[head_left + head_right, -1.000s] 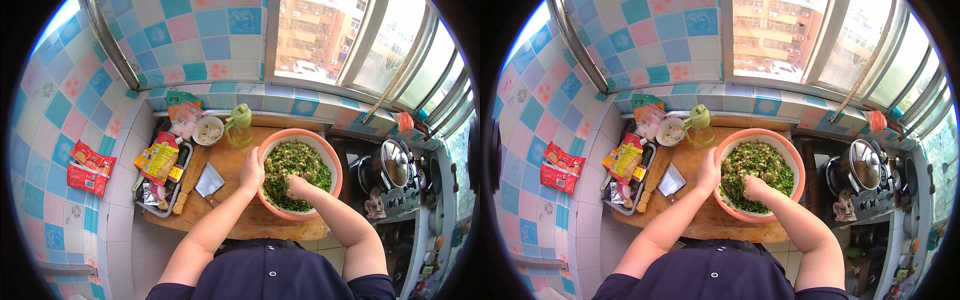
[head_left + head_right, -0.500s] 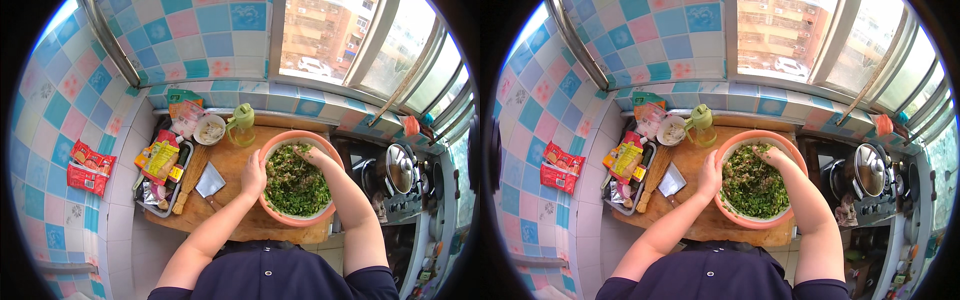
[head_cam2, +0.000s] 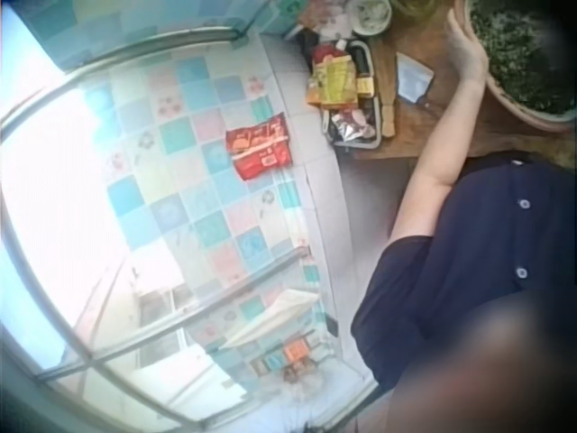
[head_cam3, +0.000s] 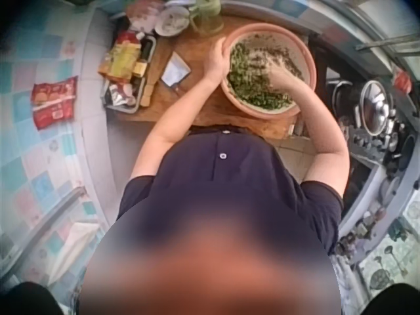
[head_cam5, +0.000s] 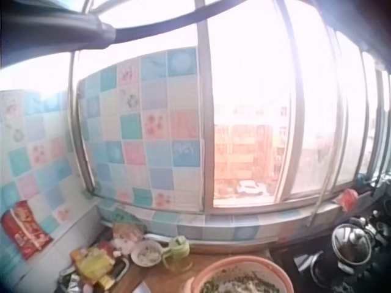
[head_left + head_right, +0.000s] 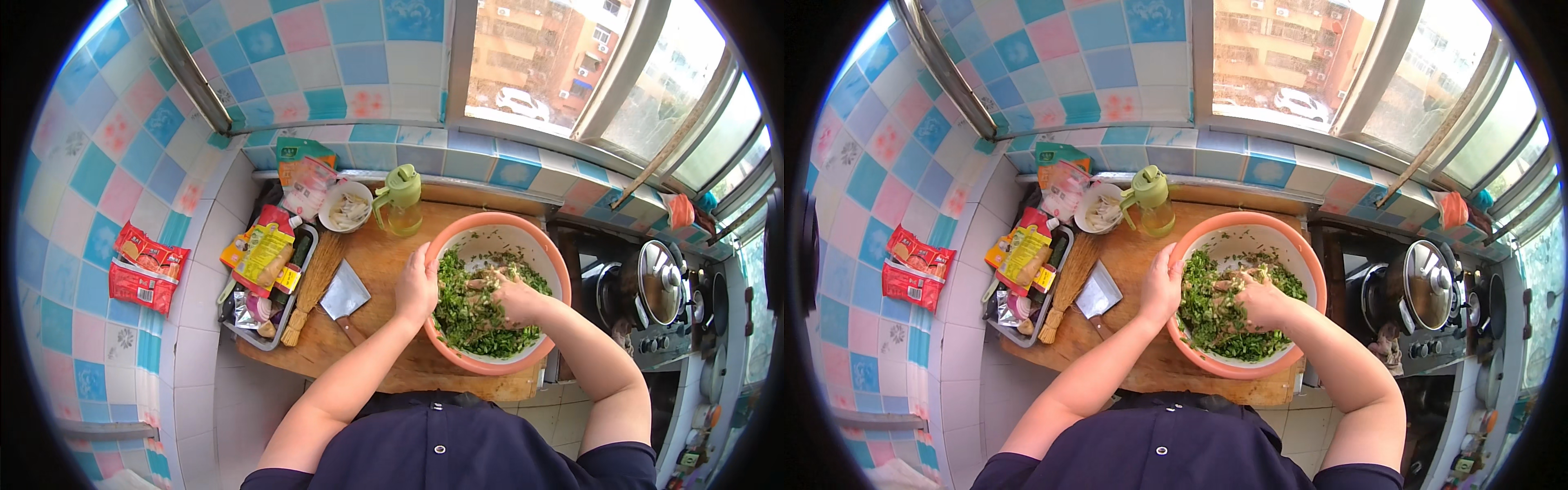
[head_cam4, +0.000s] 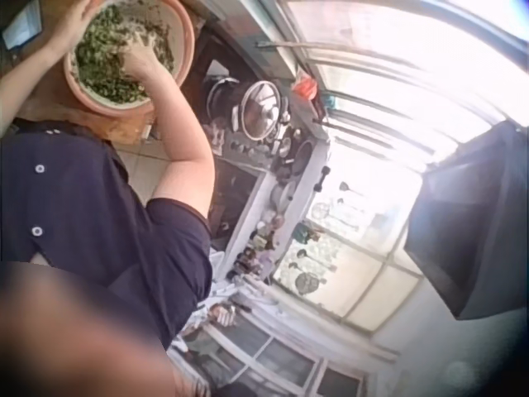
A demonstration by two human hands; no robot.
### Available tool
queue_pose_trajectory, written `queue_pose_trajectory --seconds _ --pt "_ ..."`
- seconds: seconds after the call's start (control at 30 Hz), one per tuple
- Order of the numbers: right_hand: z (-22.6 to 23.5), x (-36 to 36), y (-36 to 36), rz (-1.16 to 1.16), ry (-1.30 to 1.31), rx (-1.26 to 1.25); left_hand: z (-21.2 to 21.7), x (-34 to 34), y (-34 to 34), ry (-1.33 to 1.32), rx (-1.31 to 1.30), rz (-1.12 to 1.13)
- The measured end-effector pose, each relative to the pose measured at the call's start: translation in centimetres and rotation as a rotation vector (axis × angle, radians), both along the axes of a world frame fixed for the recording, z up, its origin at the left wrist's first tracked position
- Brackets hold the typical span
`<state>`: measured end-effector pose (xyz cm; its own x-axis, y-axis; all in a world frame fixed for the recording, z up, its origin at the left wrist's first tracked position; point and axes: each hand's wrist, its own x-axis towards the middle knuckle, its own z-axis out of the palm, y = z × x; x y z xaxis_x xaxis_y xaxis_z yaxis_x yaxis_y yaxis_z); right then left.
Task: The person pours a liquid from a green pitcher into a large bowl of chopped green vegetables. They then use both hands to toss and mix the vegetables thoroughly with the liquid.
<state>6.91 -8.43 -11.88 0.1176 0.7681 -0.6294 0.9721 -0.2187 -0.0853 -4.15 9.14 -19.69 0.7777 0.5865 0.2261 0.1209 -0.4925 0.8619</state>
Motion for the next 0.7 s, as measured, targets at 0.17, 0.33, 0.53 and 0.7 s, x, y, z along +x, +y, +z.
queue_pose_trajectory --seconds 0.17,0.33,0.53,0.7 --pt "-5.3 -3.1 -3.2 0.065 -0.235 0.072 -0.1 0.2 -0.5 -0.022 -0.023 -0.023" --pt "-6.6 -1.7 0.8 -0.073 -0.406 0.204 -0.2 0.3 -0.4 -0.025 -0.032 -0.024" --pt "-6.5 -0.2 1.3 -0.468 -0.05 0.4 -0.1 0.3 0.0 -0.002 -0.015 -0.026" --pt "-3.3 0.5 -1.4 -0.491 0.24 0.208 0.2 -0.1 0.0 0.066 0.017 -0.002"
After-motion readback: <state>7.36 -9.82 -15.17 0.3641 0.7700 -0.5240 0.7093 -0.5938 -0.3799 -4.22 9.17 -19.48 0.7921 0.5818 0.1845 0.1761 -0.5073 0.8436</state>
